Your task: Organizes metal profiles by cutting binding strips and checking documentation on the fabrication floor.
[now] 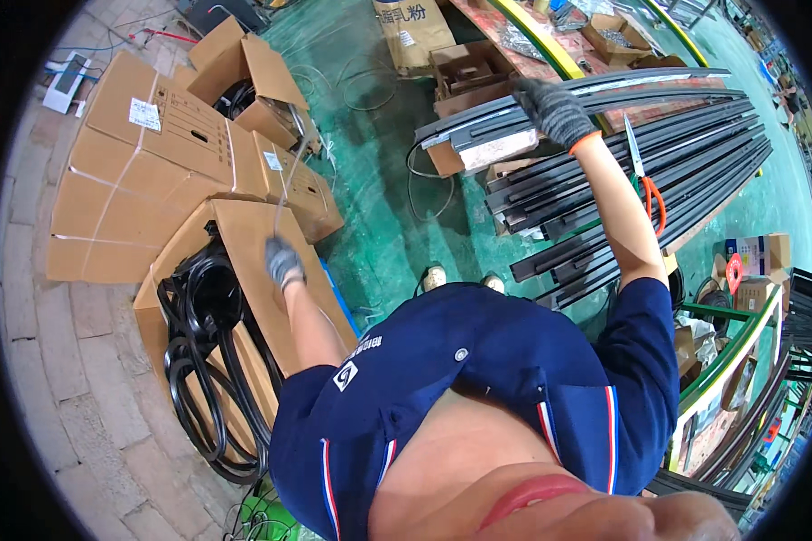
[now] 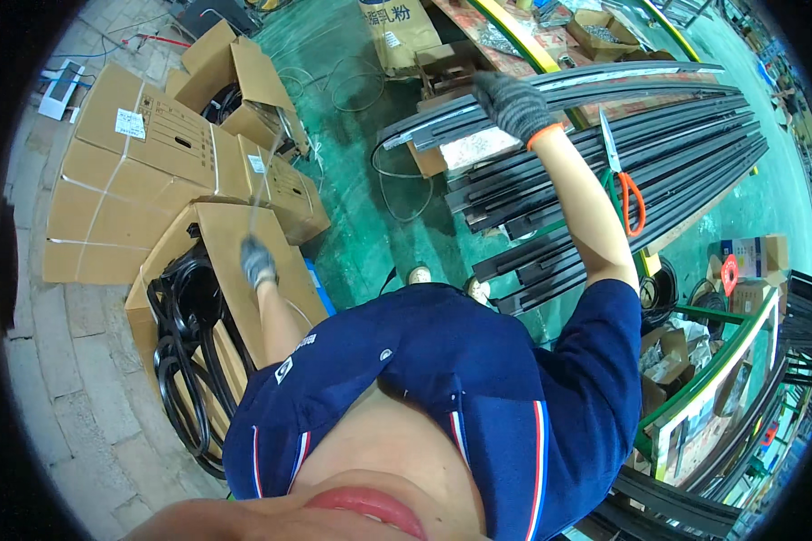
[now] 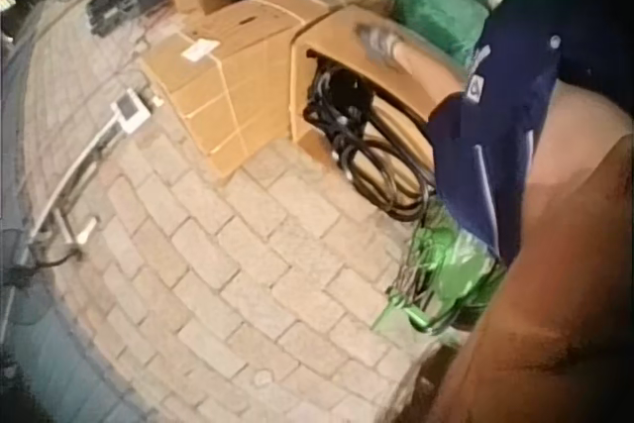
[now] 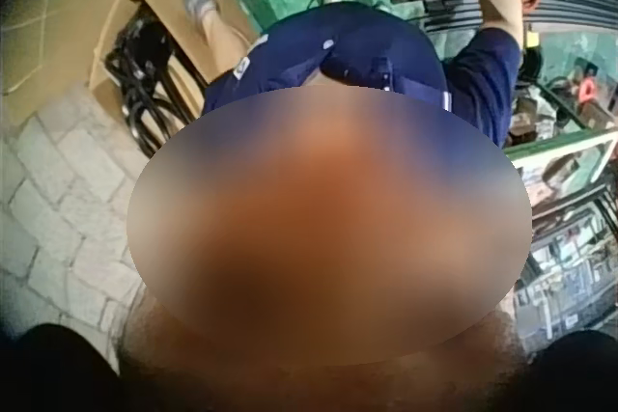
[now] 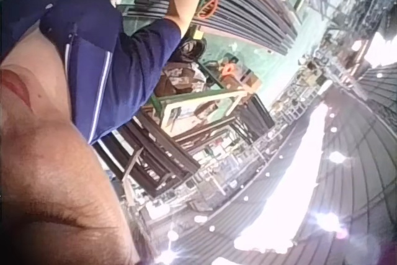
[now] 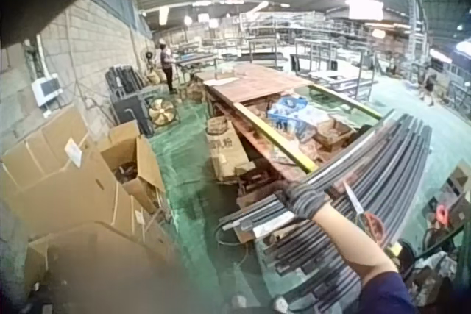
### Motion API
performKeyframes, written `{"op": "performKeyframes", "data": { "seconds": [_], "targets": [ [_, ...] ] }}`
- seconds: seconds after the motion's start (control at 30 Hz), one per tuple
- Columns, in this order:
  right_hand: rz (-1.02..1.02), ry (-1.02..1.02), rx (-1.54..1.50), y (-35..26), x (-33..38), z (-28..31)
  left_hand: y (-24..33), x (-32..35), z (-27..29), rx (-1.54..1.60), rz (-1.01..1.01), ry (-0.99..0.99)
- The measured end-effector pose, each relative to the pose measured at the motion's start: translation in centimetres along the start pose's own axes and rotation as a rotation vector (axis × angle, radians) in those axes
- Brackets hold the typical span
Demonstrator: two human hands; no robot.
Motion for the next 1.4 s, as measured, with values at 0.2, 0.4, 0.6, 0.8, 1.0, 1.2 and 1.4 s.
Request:
{"op": "performKeyframes", "data": {
  "seconds": [0.2, 0.4, 0.6, 0.8, 1.0, 1.2, 1.4],
  "targets": [
    [0.117, 0.107, -0.013, -1.8, 3.1, -2.6, 2.9, 5.8, -0.3, -0.493, 0.218, -0.142],
    [-0.040, -0.035, 0.074, -3.0, 2.6, -4.5, 35.2, -0.4, 4.5, 0.426, -0.659, 0.096],
    [0.066, 0.004, 0.243, -2.4, 2.4, -5.9, 42.9, -0.2, -2.9, 0.325, -0.782, -0.663],
    [-0.282, -0.180, 0.222, 6.6, 2.6, -3.7, 43.3, 0.2, -2.8, 0.388, -0.863, -0.606],
    [-0.305, -0.097, 0.513, 13.0, 1.8, -1.1, 42.9, 0.3, -2.5, 0.437, -0.789, -0.680],
    [-0.139, 0.133, 0.260, -0.6, 2.8, -5.4, 42.2, 0.2, -3.3, 0.422, -0.800, -0.680],
    [-0.398, -0.243, 0.414, 7.4, 1.5, -3.5, 42.2, 0.3, -3.0, 0.361, -0.807, -0.674]
  ]
}}
Point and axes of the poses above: each hand's wrist, its own x-axis away from the middle knuckle, its own z-axis out of the back of the hand, y = z × x, the point moved 8 cm from there along -x, towards the middle knuckle, and after that the axes turned 12 degrees about y, right-handed, at the moved point
